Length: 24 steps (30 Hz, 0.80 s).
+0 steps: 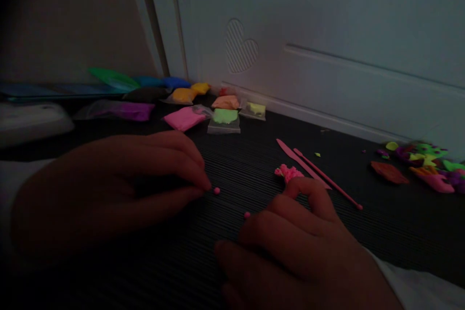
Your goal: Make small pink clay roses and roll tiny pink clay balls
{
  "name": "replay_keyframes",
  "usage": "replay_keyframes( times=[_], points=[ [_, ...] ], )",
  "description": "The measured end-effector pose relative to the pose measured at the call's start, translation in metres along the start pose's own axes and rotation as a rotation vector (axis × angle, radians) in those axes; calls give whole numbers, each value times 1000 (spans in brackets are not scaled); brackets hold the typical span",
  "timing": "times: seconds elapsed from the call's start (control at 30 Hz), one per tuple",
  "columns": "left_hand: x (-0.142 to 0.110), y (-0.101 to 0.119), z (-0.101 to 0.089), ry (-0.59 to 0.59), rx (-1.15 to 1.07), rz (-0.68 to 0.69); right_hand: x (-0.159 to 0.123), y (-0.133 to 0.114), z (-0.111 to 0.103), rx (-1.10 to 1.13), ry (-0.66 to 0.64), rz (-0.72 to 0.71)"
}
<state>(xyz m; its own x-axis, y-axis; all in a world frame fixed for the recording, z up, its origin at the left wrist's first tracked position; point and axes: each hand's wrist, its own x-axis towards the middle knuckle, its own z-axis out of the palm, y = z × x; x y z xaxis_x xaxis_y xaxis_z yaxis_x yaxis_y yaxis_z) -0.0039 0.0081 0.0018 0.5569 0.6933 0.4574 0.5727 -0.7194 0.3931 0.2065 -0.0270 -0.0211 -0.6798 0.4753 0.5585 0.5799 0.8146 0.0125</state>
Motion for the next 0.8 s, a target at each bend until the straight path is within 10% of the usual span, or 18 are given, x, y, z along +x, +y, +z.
replay_keyframes(
  times=[0.8],
  points=[
    [-2, 0, 4, 35, -80, 7, -4, -5, 0, -23, -20, 80]
  ],
)
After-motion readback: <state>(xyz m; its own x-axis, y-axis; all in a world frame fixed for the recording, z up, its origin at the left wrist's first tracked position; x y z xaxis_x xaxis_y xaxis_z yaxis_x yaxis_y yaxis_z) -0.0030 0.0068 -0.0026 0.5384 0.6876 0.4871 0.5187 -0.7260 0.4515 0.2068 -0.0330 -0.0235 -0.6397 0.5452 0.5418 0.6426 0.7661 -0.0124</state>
